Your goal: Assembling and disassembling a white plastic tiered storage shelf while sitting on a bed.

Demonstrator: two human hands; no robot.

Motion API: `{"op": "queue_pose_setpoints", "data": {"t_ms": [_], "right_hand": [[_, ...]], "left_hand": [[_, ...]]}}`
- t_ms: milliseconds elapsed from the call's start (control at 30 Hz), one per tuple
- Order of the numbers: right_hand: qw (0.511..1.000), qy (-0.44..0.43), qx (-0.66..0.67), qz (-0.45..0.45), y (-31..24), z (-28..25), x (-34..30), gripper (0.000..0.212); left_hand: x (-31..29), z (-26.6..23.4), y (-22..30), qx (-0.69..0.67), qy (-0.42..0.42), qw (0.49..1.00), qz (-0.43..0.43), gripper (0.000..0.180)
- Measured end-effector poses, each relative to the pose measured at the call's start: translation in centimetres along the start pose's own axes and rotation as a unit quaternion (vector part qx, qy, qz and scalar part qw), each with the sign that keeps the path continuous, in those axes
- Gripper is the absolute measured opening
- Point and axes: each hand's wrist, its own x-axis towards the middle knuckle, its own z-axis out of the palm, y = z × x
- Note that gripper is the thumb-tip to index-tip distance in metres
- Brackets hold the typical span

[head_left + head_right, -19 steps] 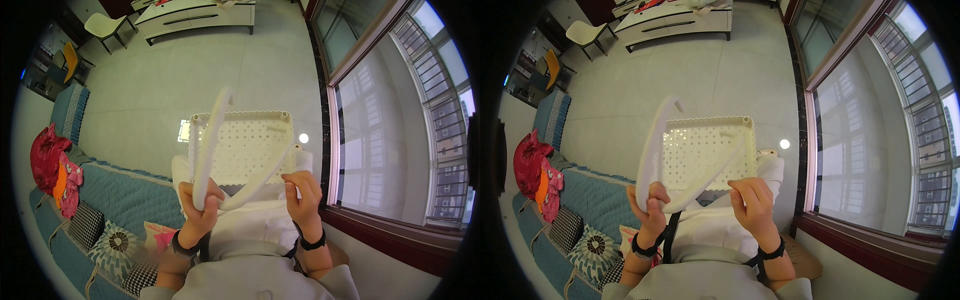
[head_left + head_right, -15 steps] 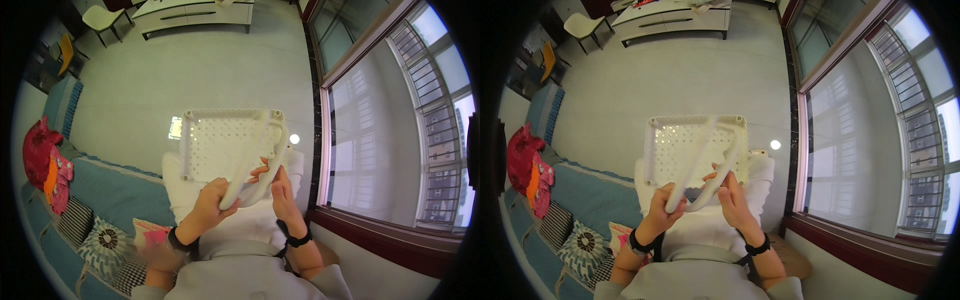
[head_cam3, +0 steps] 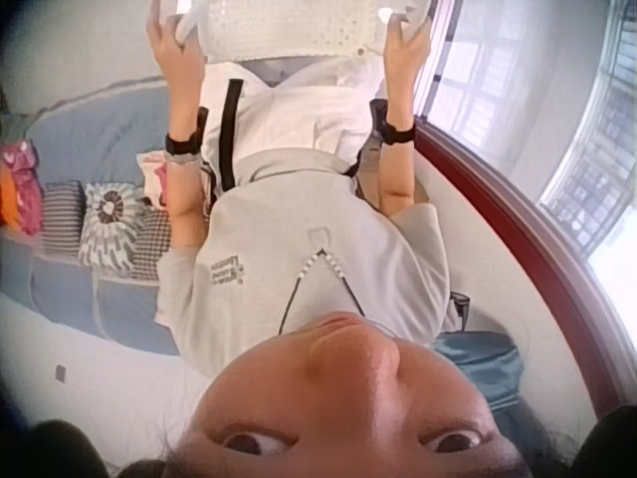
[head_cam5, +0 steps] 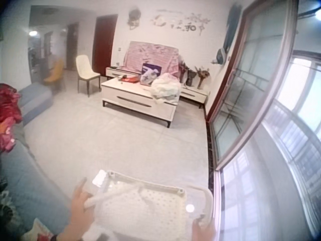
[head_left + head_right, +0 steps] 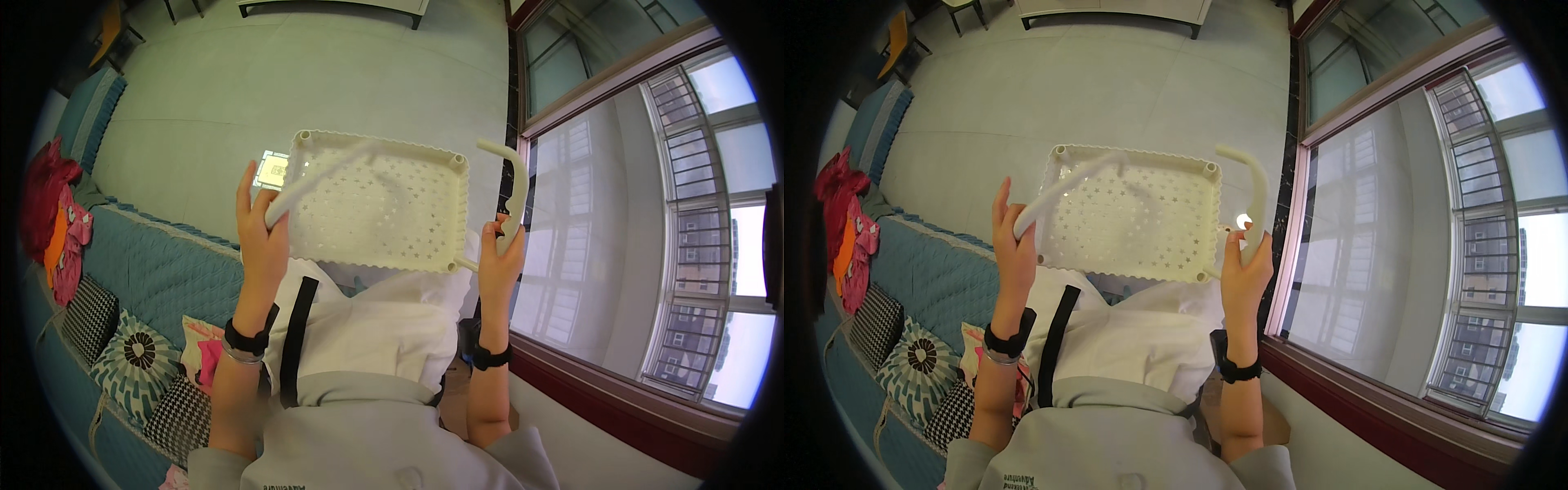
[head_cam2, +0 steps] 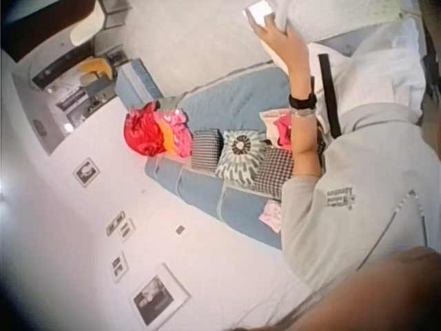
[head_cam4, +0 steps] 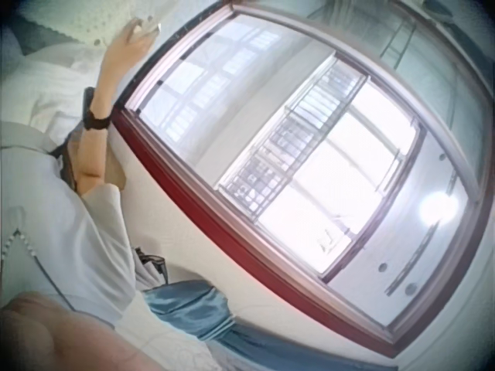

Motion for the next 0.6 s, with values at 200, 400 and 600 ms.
{"op": "queue_pose_setpoints", "data": {"t_ms": [200, 400, 600], "right_hand": [[0.966, -0.055, 0.153, 0.202, 1.1, -1.4, 1.8, 0.022], [0.911, -0.158, 0.246, 0.291, 5.9, 2.6, 0.2, 0.036], [0.902, -0.043, 0.329, 0.276, 4.2, 4.8, 0.3, 0.037]], "left_hand": [[-0.6, 0.7, -3.9, -0.171, -0.133, 0.9, -0.377, 0.011], [-3.0, 3.0, -5.9, -0.17, -0.062, 0.954, -0.238, 0.011], [-2.5, 3.1, -4.9, -0.218, -0.059, 0.946, -0.23, 0.011]]}}
